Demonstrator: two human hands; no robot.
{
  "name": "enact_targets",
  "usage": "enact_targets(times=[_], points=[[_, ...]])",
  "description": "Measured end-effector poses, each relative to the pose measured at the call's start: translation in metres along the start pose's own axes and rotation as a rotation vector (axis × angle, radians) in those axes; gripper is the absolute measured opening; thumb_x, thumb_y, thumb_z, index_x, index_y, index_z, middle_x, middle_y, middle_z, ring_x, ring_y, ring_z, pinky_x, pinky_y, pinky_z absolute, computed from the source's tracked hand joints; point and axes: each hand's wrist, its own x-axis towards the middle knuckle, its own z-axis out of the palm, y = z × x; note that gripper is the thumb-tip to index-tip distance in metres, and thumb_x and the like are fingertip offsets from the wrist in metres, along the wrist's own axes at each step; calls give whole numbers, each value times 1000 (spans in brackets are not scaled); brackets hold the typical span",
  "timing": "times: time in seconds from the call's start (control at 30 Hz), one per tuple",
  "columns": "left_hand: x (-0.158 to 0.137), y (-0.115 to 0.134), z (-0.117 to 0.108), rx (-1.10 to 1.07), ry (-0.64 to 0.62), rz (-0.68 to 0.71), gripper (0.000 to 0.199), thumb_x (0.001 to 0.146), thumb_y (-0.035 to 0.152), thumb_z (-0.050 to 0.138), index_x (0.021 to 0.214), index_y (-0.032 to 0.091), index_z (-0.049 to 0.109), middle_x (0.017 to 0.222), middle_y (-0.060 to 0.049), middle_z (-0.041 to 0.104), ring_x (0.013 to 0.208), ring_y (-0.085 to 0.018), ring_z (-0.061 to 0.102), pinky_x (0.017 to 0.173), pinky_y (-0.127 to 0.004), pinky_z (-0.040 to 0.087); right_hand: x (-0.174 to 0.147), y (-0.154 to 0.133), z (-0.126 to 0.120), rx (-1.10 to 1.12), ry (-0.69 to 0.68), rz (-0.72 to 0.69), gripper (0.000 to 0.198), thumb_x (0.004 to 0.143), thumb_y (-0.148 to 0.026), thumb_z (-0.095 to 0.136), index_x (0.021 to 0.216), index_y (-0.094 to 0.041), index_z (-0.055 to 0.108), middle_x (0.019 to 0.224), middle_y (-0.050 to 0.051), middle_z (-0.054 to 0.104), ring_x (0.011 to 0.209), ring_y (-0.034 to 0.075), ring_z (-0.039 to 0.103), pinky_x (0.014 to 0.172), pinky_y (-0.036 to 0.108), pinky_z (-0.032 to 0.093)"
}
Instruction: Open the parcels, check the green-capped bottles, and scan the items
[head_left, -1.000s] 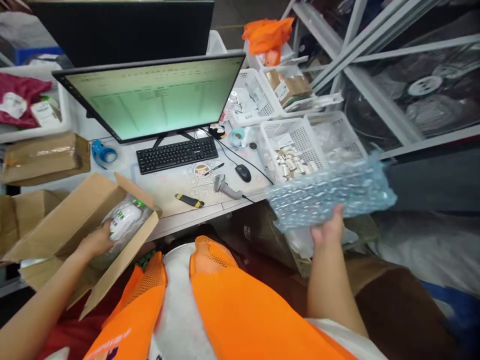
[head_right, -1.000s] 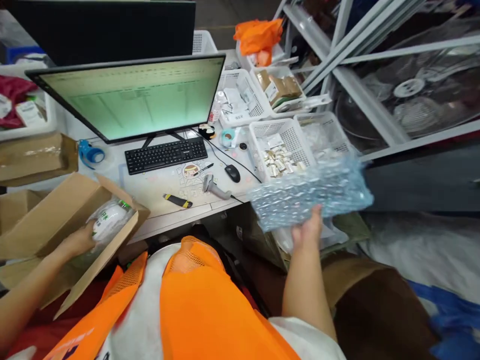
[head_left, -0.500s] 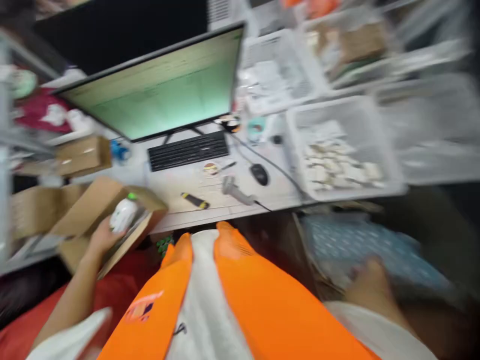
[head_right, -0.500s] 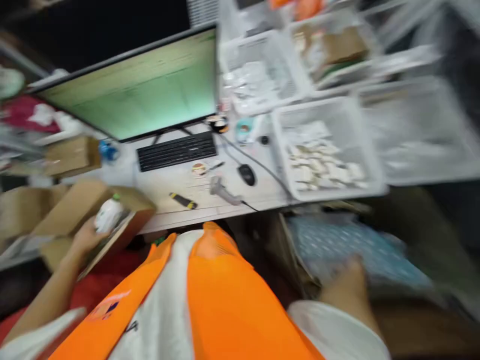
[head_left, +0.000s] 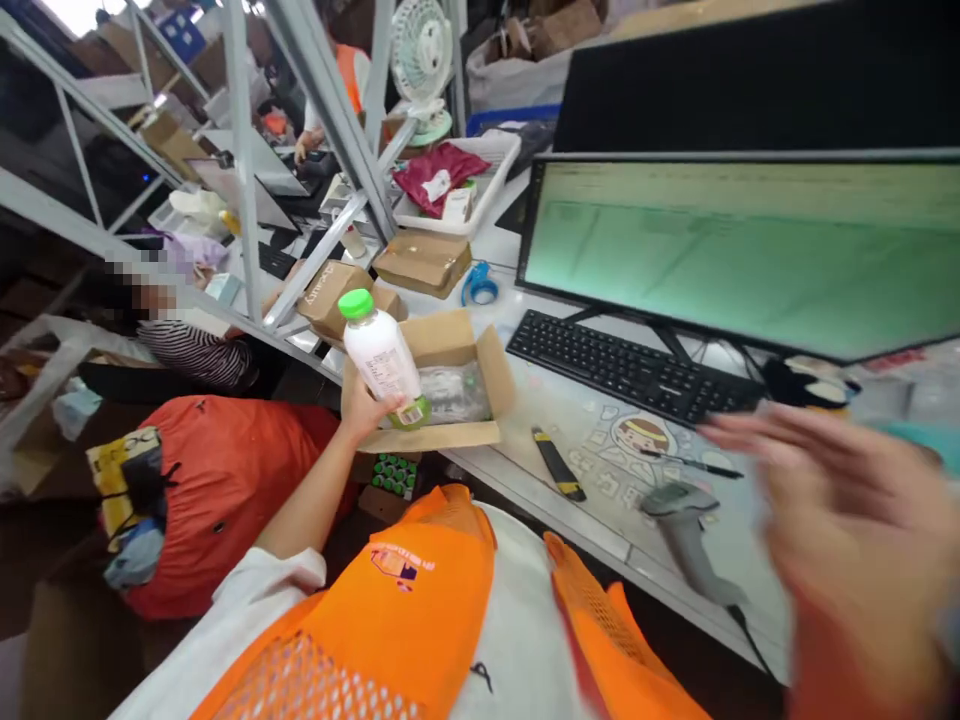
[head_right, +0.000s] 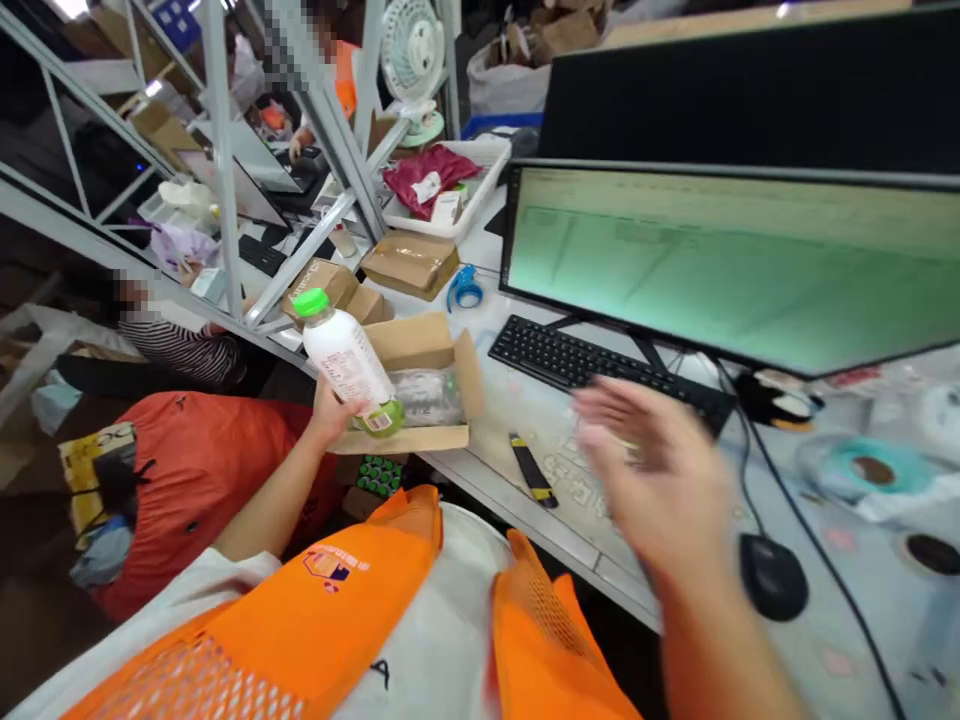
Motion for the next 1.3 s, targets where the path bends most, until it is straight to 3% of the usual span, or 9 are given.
enact_targets(times=[0.1,0.17,0.3,0.47,0.73,0.83,0.97,1.07,1.3], points=[[-11,5,12,-241,-125,-9,83,57,76,87,110,19,60,113,-14,75,103,-31,73,88,-42,61,25,-51,88,281,-537,-104,84,77,-66,82,148,-31,54,142,14,65,128,33,65,110,59,54],[-20,14,19,-322,-202,19,84,60,70,90,119,18,60,119,-14,74,108,-31,72,93,-42,60,24,-81,151,369,-737,-122,113,65,-68,89,158,-27,41,156,17,52,141,36,54,118,60,46],[-36,37,20,-243,-279,80,85,65,61,93,130,20,57,127,-14,71,116,-33,69,99,-45,57,11,-103,211,468,-687,-15,106,63,-69,90,147,-22,47,140,14,62,126,33,61,111,53,51],[-36,54,14,-30,-374,71,77,69,63,88,126,22,55,120,-11,71,108,-33,69,93,-47,56,1,-89,193,528,-506,163,94,57,-71,91,130,-24,57,116,9,68,104,28,66,92,46,58],[-25,49,27,-225,-644,264,85,84,60,78,152,23,43,151,-15,58,135,-31,61,110,-43,53,-10,-70,167,734,-326,349,103,52,-72,92,135,-25,56,112,10,73,96,30,71,87,49,61],[2,38,26,-187,-623,288,71,94,59,67,150,21,46,144,-15,63,131,-28,64,109,-41,54,-9,-62,154,781,-267,362,107,50,-74,92,137,-24,55,109,12,74,95,33,72,88,52,61],[63,6,21,248,-552,225,56,98,53,58,139,16,57,130,-15,72,120,-28,70,107,-41,55,-3,-53,131,628,-169,207,108,52,-71,92,140,-23,50,124,16,70,111,35,71,99,55,58],[99,-23,20,726,-682,199,55,100,50,53,143,15,56,139,-18,69,130,-31,66,112,-42,50,2,-53,115,503,-123,122,115,53,-74,90,145,-22,45,134,19,65,121,36,67,105,57,55],[107,-72,39,1077,-887,144,64,86,44,69,140,12,61,143,-27,64,132,-45,62,107,-52,50,9,-65,88,401,-89,74,126,54,-77,87,155,-22,34,144,21,58,124,37,65,107,57,55]])
